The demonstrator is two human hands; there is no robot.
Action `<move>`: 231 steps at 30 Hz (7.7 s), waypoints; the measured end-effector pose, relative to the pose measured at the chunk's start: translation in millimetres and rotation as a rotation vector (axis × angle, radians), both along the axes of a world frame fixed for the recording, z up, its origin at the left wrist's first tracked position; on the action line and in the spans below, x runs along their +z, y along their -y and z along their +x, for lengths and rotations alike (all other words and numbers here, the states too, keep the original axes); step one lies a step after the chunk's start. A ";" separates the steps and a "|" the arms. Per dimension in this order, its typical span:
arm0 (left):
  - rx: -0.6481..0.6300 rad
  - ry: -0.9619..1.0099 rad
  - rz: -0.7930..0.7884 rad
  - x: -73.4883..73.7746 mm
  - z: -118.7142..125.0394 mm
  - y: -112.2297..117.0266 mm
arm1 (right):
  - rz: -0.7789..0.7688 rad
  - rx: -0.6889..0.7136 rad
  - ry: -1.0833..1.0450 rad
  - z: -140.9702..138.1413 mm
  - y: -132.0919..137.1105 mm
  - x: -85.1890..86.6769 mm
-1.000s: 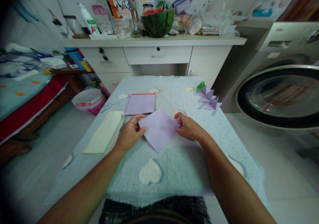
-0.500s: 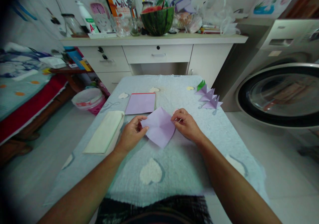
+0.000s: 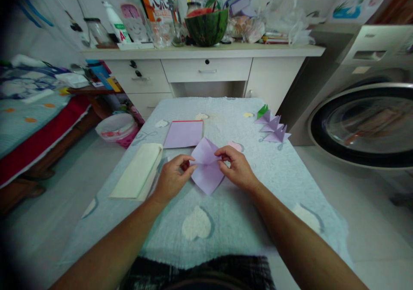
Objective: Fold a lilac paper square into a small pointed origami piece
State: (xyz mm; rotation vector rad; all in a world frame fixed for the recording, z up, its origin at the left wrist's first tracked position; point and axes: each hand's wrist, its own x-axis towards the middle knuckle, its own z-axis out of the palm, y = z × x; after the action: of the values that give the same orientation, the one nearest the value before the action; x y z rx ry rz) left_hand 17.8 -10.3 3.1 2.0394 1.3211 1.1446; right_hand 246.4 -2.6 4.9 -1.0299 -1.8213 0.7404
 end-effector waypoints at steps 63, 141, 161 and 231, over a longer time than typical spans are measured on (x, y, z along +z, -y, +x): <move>-0.035 0.274 -0.432 -4.9 1.5 -15.7 | -0.049 0.154 0.130 -11.4 11.3 8.7; -0.238 0.278 0.093 16.4 9.4 7.0 | -0.161 0.312 -0.060 -21.9 7.7 4.3; -0.210 0.276 -0.459 6.0 12.7 -2.0 | -0.506 0.183 -0.343 -21.0 9.3 -4.7; -0.093 0.328 -0.307 4.3 15.0 3.8 | -0.529 0.122 -0.489 -20.4 0.5 -0.2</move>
State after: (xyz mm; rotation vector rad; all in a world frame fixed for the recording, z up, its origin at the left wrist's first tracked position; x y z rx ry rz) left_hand 32.8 -14.1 7.3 1.5986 1.1452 1.1004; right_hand 226.1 -3.1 4.7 -0.9525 -1.2950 1.4612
